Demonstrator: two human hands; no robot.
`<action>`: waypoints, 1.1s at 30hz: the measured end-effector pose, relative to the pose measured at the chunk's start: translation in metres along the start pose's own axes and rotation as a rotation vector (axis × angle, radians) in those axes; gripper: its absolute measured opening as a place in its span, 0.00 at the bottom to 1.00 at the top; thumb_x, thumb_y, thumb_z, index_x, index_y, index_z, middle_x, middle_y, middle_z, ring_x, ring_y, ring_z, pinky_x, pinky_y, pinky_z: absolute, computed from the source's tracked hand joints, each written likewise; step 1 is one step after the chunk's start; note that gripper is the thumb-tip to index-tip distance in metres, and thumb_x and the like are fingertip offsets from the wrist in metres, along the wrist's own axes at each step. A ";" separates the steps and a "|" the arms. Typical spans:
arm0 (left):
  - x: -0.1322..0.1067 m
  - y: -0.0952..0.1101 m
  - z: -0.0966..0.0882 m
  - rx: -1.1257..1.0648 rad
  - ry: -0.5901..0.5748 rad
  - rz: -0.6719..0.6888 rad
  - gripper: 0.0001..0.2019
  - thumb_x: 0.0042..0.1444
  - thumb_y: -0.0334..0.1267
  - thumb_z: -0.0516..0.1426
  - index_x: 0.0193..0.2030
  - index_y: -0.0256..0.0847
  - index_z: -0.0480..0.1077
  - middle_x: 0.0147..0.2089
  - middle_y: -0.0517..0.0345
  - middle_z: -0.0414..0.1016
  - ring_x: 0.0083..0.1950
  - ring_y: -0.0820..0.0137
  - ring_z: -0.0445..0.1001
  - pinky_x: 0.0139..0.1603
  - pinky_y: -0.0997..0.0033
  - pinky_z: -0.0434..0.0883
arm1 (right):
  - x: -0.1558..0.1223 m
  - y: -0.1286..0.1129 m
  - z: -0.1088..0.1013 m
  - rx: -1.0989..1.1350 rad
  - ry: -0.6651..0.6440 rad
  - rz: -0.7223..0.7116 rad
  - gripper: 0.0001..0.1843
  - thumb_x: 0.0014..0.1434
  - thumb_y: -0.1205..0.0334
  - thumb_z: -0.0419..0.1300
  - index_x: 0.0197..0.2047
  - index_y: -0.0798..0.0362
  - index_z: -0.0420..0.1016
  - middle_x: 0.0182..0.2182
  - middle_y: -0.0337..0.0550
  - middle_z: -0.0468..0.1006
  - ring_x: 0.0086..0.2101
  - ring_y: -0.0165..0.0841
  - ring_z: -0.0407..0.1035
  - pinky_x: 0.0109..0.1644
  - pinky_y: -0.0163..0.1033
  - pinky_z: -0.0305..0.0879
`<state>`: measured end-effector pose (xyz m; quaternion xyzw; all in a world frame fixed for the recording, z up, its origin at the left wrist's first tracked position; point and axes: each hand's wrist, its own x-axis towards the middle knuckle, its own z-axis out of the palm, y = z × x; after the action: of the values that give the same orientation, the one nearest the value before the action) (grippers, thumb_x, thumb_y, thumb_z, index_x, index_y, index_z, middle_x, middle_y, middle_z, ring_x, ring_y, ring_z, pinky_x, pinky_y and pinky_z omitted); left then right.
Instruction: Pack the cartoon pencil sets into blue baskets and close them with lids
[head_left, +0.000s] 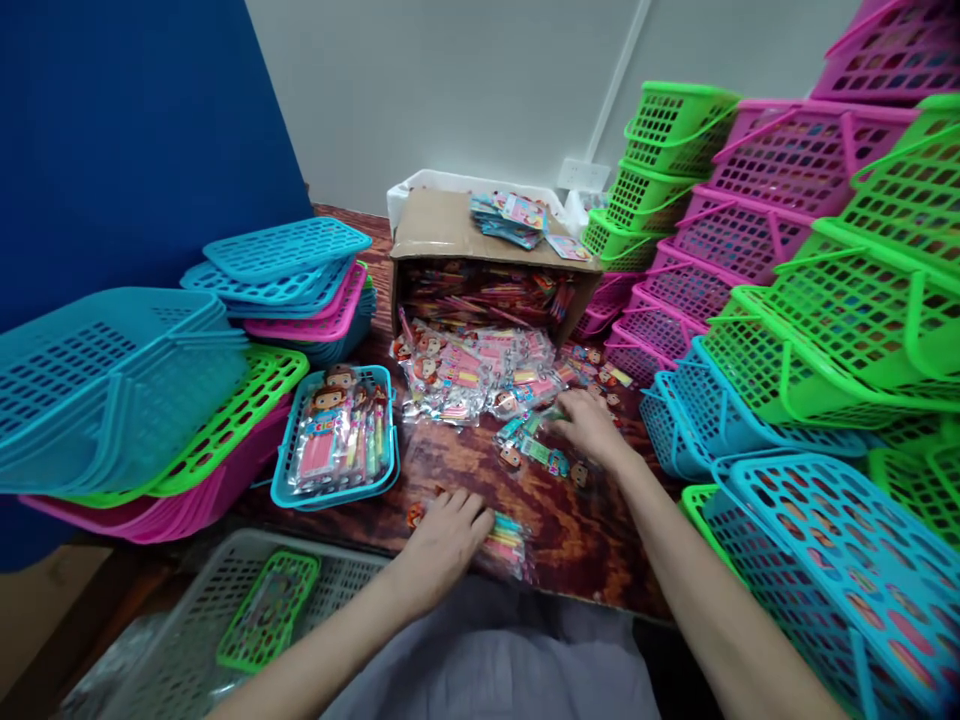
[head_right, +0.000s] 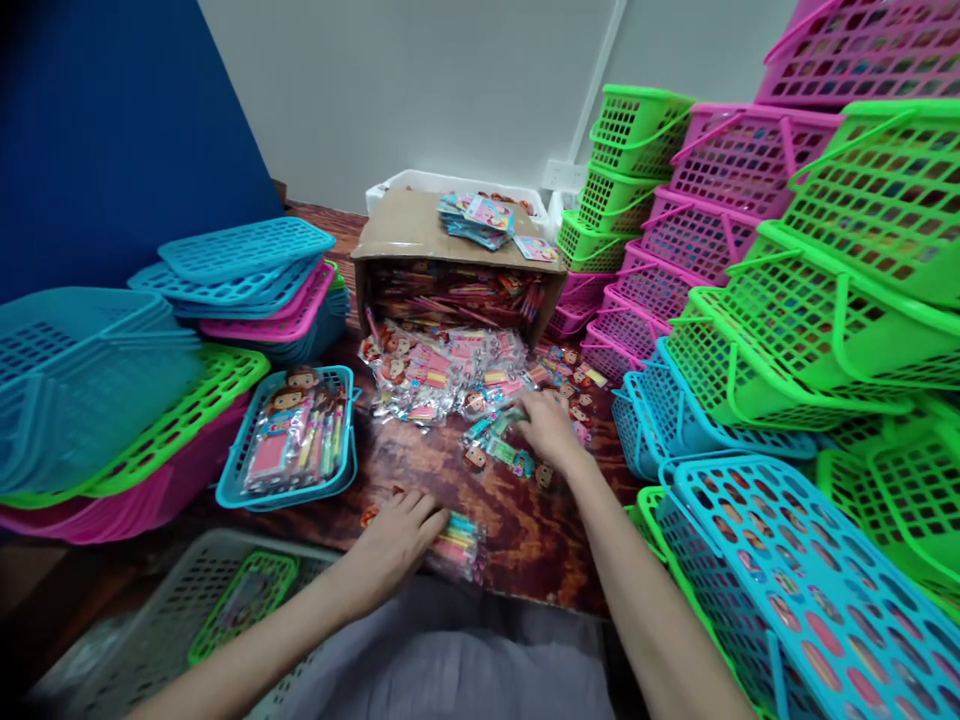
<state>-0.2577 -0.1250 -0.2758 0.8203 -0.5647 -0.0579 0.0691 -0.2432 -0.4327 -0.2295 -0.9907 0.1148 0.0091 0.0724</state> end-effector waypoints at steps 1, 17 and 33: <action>0.000 0.000 0.000 -0.003 -0.001 0.002 0.16 0.65 0.30 0.50 0.59 0.42 0.62 0.50 0.51 0.65 0.51 0.59 0.62 0.56 0.55 0.62 | -0.002 -0.001 -0.006 0.047 0.054 -0.005 0.10 0.61 0.54 0.56 0.40 0.51 0.71 0.40 0.46 0.75 0.44 0.40 0.65 0.49 0.43 0.58; -0.002 0.005 -0.011 0.025 0.037 0.002 0.13 0.66 0.31 0.49 0.56 0.36 0.62 0.48 0.49 0.68 0.49 0.60 0.65 0.51 0.59 0.63 | -0.052 -0.034 0.051 0.158 -0.169 0.116 0.27 0.50 0.71 0.59 0.55 0.52 0.67 0.40 0.48 0.75 0.41 0.42 0.69 0.41 0.40 0.57; -0.011 -0.004 0.001 0.032 0.276 -0.073 0.33 0.57 0.34 0.56 0.69 0.35 0.52 0.71 0.41 0.55 0.73 0.54 0.49 0.72 0.41 0.34 | -0.071 -0.099 0.041 0.870 -0.373 -0.179 0.22 0.59 0.60 0.55 0.55 0.51 0.74 0.55 0.46 0.77 0.56 0.40 0.69 0.62 0.45 0.60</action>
<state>-0.2585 -0.1133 -0.2774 0.8415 -0.5206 0.0622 0.1307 -0.2899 -0.3150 -0.2539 -0.8559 0.0075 0.1315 0.5001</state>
